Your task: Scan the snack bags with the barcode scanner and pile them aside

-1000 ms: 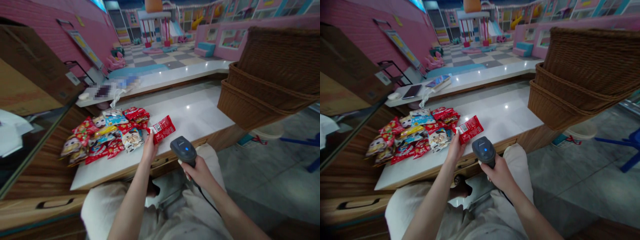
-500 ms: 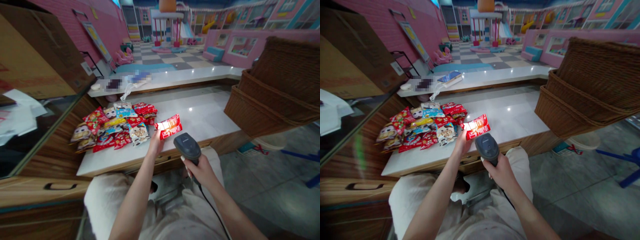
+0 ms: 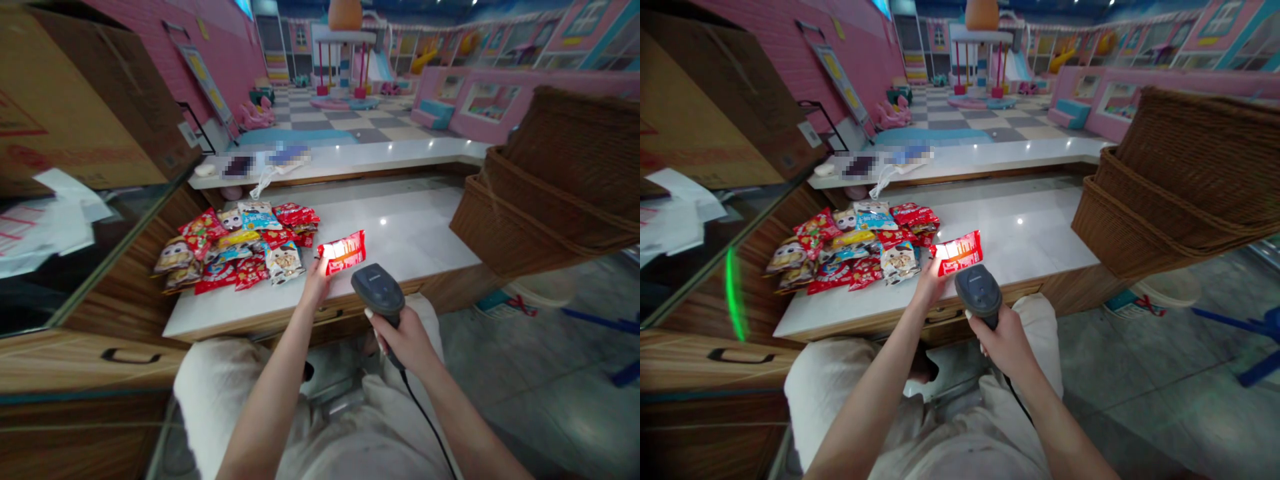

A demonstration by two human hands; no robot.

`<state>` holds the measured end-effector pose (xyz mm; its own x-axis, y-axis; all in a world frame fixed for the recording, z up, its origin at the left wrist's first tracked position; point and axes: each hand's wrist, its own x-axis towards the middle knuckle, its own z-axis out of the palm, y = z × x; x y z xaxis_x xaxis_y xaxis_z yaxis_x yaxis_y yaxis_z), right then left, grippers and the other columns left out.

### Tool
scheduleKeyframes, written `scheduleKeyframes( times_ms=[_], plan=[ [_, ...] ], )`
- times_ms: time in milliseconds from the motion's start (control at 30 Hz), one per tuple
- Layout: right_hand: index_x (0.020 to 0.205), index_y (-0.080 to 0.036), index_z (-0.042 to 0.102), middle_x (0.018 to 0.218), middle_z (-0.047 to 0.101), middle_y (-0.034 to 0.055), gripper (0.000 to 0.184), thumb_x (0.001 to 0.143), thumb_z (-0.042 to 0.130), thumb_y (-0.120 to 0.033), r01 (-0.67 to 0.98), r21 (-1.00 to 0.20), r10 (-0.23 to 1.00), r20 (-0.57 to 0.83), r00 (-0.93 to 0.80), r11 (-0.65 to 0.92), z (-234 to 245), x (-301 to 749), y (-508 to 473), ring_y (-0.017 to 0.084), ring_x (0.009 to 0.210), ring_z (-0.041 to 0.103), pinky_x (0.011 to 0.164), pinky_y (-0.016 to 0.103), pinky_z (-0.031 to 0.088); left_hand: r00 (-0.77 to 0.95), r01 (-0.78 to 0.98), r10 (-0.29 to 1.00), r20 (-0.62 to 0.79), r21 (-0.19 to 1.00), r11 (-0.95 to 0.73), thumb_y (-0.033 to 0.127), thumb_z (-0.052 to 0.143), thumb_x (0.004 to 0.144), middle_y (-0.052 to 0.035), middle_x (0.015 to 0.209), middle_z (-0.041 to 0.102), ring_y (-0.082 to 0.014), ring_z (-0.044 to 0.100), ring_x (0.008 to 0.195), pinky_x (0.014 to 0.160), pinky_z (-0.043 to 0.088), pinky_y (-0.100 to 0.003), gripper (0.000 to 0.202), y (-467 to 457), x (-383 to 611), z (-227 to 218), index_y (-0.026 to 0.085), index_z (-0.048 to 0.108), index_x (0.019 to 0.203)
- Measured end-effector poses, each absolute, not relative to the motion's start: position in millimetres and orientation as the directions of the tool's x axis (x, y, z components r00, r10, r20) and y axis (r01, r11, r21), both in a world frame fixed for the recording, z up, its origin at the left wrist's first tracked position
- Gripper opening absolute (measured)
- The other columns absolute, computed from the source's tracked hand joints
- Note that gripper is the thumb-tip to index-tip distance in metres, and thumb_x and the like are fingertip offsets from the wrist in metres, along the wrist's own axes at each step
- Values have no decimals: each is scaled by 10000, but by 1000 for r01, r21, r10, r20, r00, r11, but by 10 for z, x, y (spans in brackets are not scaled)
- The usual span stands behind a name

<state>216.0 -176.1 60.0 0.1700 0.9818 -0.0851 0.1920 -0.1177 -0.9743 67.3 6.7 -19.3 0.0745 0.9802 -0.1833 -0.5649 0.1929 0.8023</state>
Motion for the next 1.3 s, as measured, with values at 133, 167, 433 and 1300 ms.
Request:
scheduleKeyframes(
  times_ms=[133,167,433,1300],
  plan=[
    [629,-269,577,393,542,-31,392,879,729,-530,209,-971,982,-84,168,-119,609,2150,-1768,155,351,534,430,259,435,89,-550,978,-188,809,205,463,827,923,-133,1245,843,-331,761,1344,1230,557,-511,287,52,658,-202,246,764,1099],
    [633,-270,576,392,540,-33,395,881,733,-534,209,-970,982,-85,167,-120,605,2150,-1769,155,350,534,430,259,437,90,-549,978,-189,810,207,457,834,916,-131,1244,843,-332,759,1348,1232,557,-515,277,49,656,-200,251,762,1087],
    [675,-269,582,404,551,-41,392,868,764,-557,189,-973,981,-96,170,-129,577,2154,-1748,159,350,545,420,262,444,82,-587,981,-178,787,192,556,860,914,-127,1089,869,-322,772,1330,1224,569,-514,376,67,670,-143,206,757,1003],
    [735,-275,597,421,569,-52,308,837,755,-519,183,-969,980,-142,141,-167,550,2060,-1705,173,360,573,440,268,468,66,-599,993,-99,792,119,550,959,757,-131,1161,882,-389,786,1293,1166,606,-511,531,16,685,-120,175,849,1117]
  ],
)
